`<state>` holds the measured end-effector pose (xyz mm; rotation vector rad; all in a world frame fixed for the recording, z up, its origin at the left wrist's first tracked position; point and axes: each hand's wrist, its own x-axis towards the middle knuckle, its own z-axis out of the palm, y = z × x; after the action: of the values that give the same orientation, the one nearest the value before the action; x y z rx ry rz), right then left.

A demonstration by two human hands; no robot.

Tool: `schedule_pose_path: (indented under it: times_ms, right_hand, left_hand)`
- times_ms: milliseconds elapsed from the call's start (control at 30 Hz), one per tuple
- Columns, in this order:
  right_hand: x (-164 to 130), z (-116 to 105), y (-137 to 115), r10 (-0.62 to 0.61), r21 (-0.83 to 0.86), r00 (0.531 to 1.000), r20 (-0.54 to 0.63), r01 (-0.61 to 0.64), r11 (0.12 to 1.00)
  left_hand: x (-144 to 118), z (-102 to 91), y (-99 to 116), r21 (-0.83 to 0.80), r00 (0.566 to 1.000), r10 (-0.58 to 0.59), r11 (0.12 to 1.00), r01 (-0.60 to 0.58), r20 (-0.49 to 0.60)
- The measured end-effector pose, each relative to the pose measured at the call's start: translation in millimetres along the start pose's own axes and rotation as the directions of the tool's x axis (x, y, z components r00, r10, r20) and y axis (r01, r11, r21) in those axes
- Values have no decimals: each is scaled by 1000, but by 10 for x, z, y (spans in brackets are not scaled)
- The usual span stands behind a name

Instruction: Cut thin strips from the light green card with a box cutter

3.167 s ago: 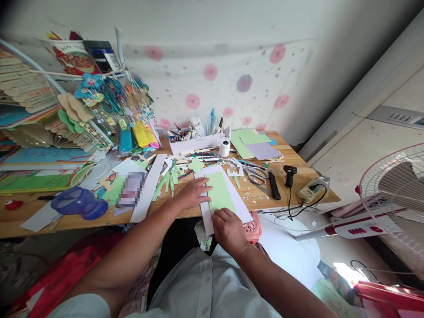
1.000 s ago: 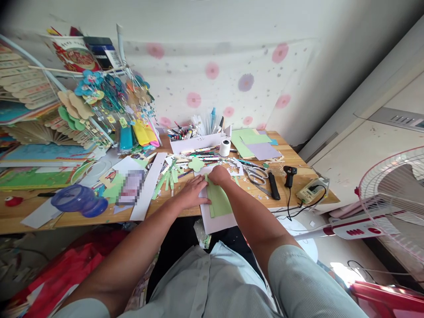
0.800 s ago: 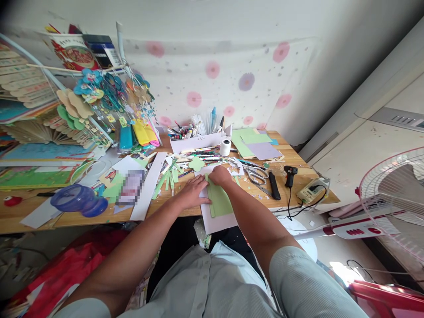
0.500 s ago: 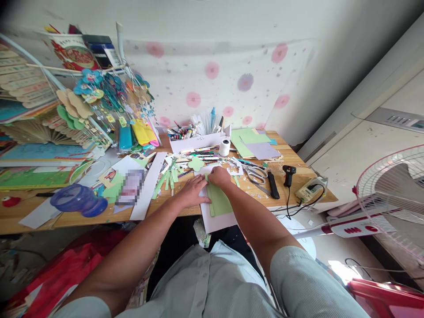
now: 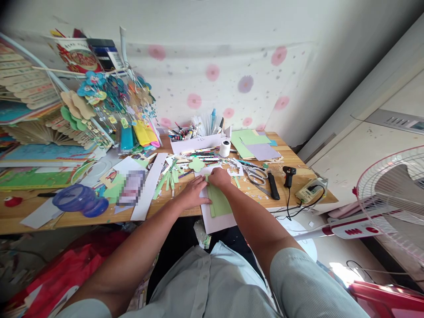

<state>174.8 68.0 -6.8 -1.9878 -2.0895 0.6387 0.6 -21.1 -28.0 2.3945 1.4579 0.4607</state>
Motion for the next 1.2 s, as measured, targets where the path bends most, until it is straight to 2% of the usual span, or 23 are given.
schedule_pose_path:
  times_ms: [1200]
  right_hand:
    - [-1,50,-32,-18,-43,1000,-24,16,999]
  left_hand:
    - [-3,-15,-9,30,1000,13,999,-14,4]
